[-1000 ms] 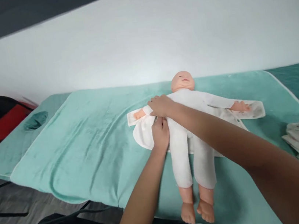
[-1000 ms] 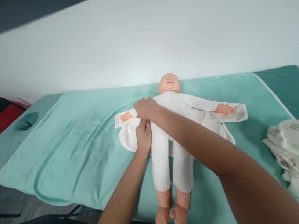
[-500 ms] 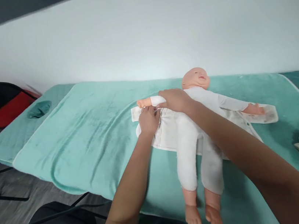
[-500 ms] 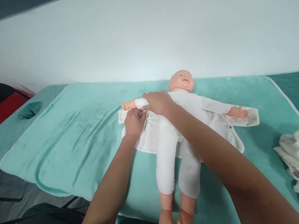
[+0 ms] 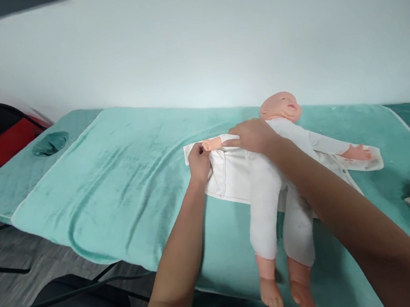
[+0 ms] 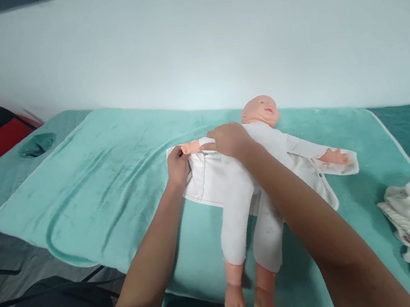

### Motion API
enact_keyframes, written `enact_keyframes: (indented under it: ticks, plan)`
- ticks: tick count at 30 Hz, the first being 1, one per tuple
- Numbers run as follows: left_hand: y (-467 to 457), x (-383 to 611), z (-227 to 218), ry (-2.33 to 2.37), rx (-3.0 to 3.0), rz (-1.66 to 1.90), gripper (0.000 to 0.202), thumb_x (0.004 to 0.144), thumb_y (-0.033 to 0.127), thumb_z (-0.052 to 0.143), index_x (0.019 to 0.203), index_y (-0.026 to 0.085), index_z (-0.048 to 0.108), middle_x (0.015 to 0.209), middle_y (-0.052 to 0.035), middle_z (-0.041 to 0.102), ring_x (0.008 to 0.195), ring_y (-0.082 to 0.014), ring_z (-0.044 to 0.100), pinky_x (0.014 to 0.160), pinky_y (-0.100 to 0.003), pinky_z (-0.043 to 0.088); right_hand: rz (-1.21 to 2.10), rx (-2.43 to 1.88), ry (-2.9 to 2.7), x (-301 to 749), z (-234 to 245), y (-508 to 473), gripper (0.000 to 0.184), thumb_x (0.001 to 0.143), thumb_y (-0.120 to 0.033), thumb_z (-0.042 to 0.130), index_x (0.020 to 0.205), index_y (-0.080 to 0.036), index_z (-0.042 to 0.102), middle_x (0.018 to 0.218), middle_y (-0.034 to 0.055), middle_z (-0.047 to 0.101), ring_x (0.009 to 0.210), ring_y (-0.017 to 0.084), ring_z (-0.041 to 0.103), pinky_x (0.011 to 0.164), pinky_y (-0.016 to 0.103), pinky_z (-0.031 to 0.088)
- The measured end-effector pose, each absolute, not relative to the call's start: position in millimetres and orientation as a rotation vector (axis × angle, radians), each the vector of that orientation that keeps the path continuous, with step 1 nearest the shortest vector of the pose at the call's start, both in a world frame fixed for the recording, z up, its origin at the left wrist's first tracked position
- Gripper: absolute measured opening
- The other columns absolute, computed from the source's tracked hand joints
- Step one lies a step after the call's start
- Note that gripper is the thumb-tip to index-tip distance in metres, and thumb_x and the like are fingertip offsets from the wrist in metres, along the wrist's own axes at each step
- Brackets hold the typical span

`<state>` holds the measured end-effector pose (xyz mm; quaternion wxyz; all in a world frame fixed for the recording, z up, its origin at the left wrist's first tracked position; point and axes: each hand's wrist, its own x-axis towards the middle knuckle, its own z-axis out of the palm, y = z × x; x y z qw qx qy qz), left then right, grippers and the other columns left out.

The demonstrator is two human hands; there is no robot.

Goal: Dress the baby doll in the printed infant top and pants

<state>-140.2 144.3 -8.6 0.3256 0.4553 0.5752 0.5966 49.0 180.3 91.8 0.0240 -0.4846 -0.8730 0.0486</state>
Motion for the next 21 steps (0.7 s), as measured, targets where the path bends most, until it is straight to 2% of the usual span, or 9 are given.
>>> enact_keyframes:
  ticks: [6,12,14,16,18,21]
  plan:
    - [143.9,-138.8,-10.4,1.463,1.041,1.691,0.017,0.088,0.028,0.062,0.076,0.017,0.057,0.074,0.0018,0.057,0.071,-0.0117,0.052,0.071,-0.025,0.041,0.057,-1.577,-2.750,51.6,87.5,181.6,0.047,0.095,-0.064,0.048,0.089,-0.023,0.072,0.095,0.0074,0.074,0.084,0.025,0.063,0.070,0.034,0.031]
    - [125.5,-122.8,2.3,1.459,1.470,1.575,0.013,0.093,0.027,0.057,0.084,0.019,0.059,0.078,0.0002,0.062,0.073,-0.0132,0.055,0.071,-0.026,0.042,-0.162,-1.588,-2.768,38.2,77.5,180.5,0.048,0.099,-0.057,0.042,0.101,-0.018,0.070,0.096,0.0136,0.073,0.091,0.030,0.065,0.079,0.039,0.036]
    - [120.7,-115.6,5.7,1.435,1.625,1.516,0.014,0.094,0.028,0.057,0.083,0.020,0.059,0.078,-0.0002,0.062,0.073,-0.0139,0.055,0.072,-0.027,0.042,-0.194,-1.612,-2.752,31.9,74.5,179.4,0.041,0.101,-0.047,0.042,0.104,-0.017,0.069,0.101,0.0156,0.073,0.094,0.031,0.066,0.081,0.041,0.037]
    - [118.4,-109.5,6.8,1.402,1.745,1.449,0.015,0.094,0.029,0.057,0.083,0.020,0.059,0.079,-0.0007,0.062,0.075,-0.0146,0.055,0.073,-0.028,0.043,-0.211,-1.634,-2.745,26.1,72.0,178.6,0.030,0.099,-0.030,0.043,0.107,-0.015,0.067,0.104,0.0172,0.072,0.098,0.032,0.066,0.084,0.042,0.038]
    - [118.2,-105.9,5.5,1.374,1.793,1.386,0.015,0.095,0.029,0.055,0.084,0.020,0.060,0.080,-0.0011,0.063,0.075,-0.0150,0.057,0.074,-0.028,0.044,-0.215,-1.646,-2.736,22.3,70.6,178.3,0.027,0.096,-0.017,0.041,0.110,-0.014,0.065,0.106,0.0178,0.072,0.101,0.031,0.066,0.085,0.042,0.039]
    - [120.3,-107.4,0.5,1.438,1.694,1.453,0.016,0.098,0.030,0.050,0.093,0.021,0.062,0.090,-0.0031,0.067,0.083,-0.0160,0.060,0.078,-0.029,0.046,-0.173,-1.647,-2.698,23.1,71.5,177.8,0.027,0.097,-0.018,0.042,0.113,-0.013,0.063,0.108,0.0173,0.071,0.101,0.031,0.066,0.087,0.042,0.040]
